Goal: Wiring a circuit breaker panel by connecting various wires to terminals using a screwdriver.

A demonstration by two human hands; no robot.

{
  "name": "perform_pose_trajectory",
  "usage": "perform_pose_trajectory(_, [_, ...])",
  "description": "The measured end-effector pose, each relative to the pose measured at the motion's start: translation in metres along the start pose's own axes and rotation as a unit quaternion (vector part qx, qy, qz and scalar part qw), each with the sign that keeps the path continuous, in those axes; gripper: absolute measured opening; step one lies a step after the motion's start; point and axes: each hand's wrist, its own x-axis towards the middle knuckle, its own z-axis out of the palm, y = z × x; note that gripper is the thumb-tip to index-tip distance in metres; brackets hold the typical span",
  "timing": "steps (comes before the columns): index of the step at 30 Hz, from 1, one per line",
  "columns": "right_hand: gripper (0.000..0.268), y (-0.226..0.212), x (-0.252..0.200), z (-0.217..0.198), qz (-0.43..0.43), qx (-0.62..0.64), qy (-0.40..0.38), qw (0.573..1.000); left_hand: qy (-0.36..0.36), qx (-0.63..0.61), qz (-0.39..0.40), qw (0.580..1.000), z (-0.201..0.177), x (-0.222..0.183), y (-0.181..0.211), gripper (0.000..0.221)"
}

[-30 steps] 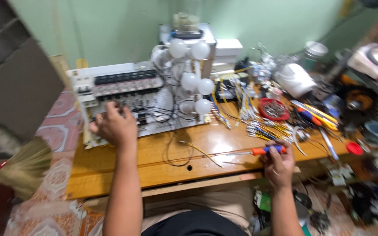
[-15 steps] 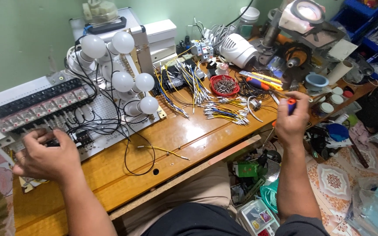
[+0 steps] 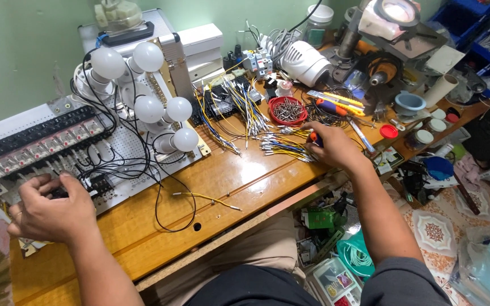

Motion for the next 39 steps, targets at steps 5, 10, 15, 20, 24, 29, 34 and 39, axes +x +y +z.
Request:
perform_pose_trajectory(5, [0.048, -0.003, 0.002, 0.027, -0.046, -0.056, 0.018, 0.997, -0.003, -0.009, -0.002, 1.000, -0.007, 0.004, 0.006, 0.022])
perform_pose_trajectory(10, [0.050, -0.009, 0.006, 0.045, -0.122, -0.055, 0.024, 0.991, -0.007, -0.030, -0.027, 0.999, -0.008, 0.005, 0.009, 0.020])
perform_pose_trajectory(15, [0.047, 0.006, 0.022, 0.065, -0.118, -0.111, 0.062, 0.985, -0.054, -0.040, -0.086, 0.994, -0.012, 0.007, 0.015, 0.018])
perform_pose_trajectory(20, [0.048, 0.020, 0.030, 0.076, -0.149, -0.152, 0.104, 0.972, -0.028, -0.052, -0.082, 0.995, -0.012, 0.008, 0.014, 0.019])
perform_pose_trajectory(24, [0.049, 0.030, 0.042, 0.083, -0.164, -0.176, 0.106, 0.965, -0.007, -0.077, -0.079, 0.994, -0.014, 0.010, 0.016, 0.027])
perform_pose_trajectory(29, [0.047, 0.006, 0.037, 0.070, -0.149, -0.182, 0.075, 0.969, 0.009, -0.075, -0.069, 0.995, -0.011, 0.011, 0.013, 0.026])
perform_pose_trajectory(34, [0.048, 0.004, 0.039, 0.070, -0.144, -0.181, 0.051, 0.971, 0.005, -0.077, -0.069, 0.995, -0.017, 0.012, 0.016, 0.025])
perform_pose_trajectory(39, [0.045, 0.010, 0.039, 0.071, -0.167, -0.163, 0.096, 0.968, -0.007, -0.100, -0.073, 0.992, -0.021, 0.014, 0.018, 0.023])
